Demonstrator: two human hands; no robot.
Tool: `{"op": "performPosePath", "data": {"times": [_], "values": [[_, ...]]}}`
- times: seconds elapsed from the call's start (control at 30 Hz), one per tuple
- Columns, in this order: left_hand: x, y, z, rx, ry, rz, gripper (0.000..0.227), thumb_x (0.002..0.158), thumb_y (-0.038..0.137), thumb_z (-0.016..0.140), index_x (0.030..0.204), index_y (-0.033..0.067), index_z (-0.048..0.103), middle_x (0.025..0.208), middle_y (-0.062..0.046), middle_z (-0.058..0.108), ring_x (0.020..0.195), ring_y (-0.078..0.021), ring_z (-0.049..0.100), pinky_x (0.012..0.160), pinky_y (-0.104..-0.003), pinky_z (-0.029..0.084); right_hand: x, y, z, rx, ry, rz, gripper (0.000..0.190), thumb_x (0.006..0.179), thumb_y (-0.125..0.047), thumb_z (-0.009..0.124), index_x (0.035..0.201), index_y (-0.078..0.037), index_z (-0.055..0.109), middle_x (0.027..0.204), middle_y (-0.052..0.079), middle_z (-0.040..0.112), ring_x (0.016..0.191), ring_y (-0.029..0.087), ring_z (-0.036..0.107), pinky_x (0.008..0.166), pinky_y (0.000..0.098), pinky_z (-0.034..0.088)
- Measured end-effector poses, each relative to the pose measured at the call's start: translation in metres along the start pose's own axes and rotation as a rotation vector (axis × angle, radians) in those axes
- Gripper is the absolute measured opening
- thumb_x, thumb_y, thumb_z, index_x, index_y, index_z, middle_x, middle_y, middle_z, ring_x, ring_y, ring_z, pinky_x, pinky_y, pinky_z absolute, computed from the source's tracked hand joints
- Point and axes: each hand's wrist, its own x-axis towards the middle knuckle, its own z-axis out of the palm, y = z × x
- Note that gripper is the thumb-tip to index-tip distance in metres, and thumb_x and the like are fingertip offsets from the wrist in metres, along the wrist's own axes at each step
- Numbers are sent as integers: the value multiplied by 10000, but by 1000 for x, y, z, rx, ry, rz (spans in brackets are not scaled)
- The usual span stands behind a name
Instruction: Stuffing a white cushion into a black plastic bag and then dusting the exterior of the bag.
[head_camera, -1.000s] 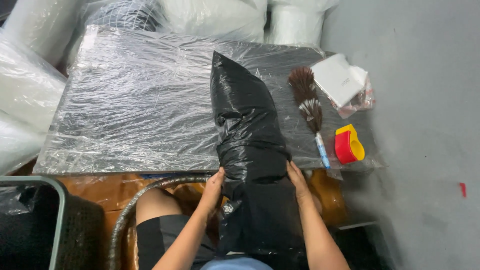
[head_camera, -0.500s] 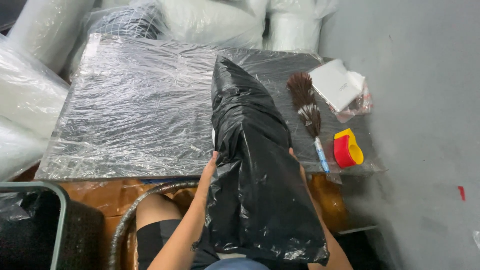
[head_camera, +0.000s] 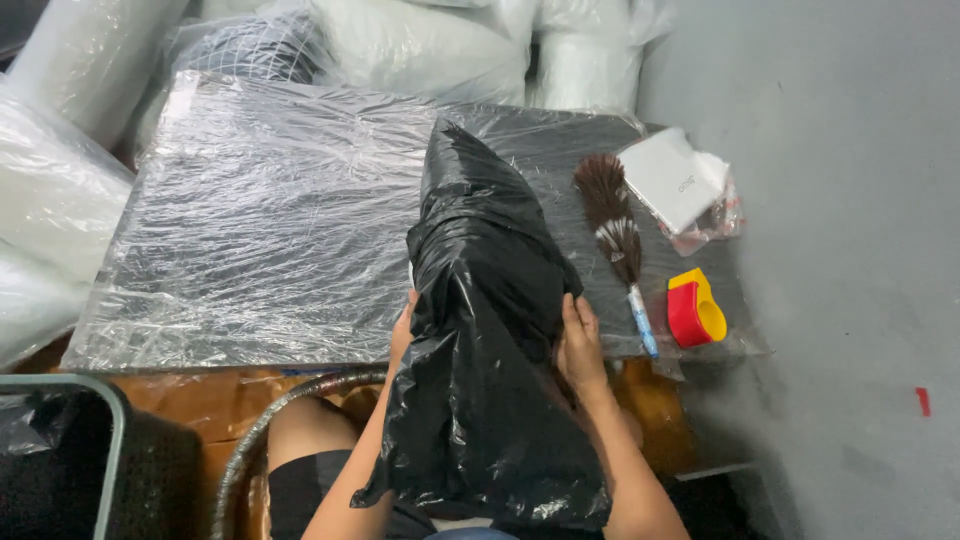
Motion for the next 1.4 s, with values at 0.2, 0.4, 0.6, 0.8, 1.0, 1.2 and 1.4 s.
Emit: {"op": "performPosePath", "data": {"times": [0.2,0.4,0.6,0.8,1.0,1.2,1.4], "values": [[-20,40,3,56,241,-155,257,1096,229,549,1204,30,671,1252,-159,705,1252,-249,607,1086,-511,434,44,79,-66,3,-148,-264,307,1058,-278,593,1326,-145,662,1376,61,664,1296,180,579,1144,391,430],[-7,143,24,55,179,-19,286,1105,201,513,854,81,577,994,-62,722,1033,-86,549,997,-369,466,11,32,-17,6,-293,-324,311,1066,-228,543,1317,-70,639,1339,131,687,1272,220,610,1092,426,493],[-15,111,6,103,208,-218,253,1088,276,554,957,114,697,835,-18,722,838,-85,638,843,-316,529,26,29,-34,-288,-296,-412,227,1044,-246,621,1159,-66,698,1121,80,752,1125,188,676,1007,410,528],[-22,201,16,50,150,-288,402,983,-8,590,1363,118,555,1247,-138,706,1197,-237,653,1050,-453,484,49,55,-65,-524,-291,-413,169,1027,-256,675,977,-101,723,849,-3,738,918,91,673,872,363,575],[-18,254,21,198,188,-68,377,983,114,654,1336,15,563,1332,-194,617,1299,-334,573,1041,-501,506,29,42,-44,-541,-286,-469,179,1016,-277,685,948,-113,709,853,27,721,873,113,673,864,376,564],[-3,264,11,623,148,193,61,947,127,741,964,88,697,969,-58,665,1014,-271,684,865,-375,564,12,-7,-17,-722,-256,-726,229,1011,-302,690,920,-93,675,898,72,689,879,242,686,848,386,546],[6,281,35,514,182,191,32,1017,78,624,1027,59,648,991,-133,733,975,-341,728,843,-431,586,17,-12,-13,-734,-201,-725,258,1028,-352,661,1023,-96,696,1044,81,711,920,273,679,821,386,542]]}}
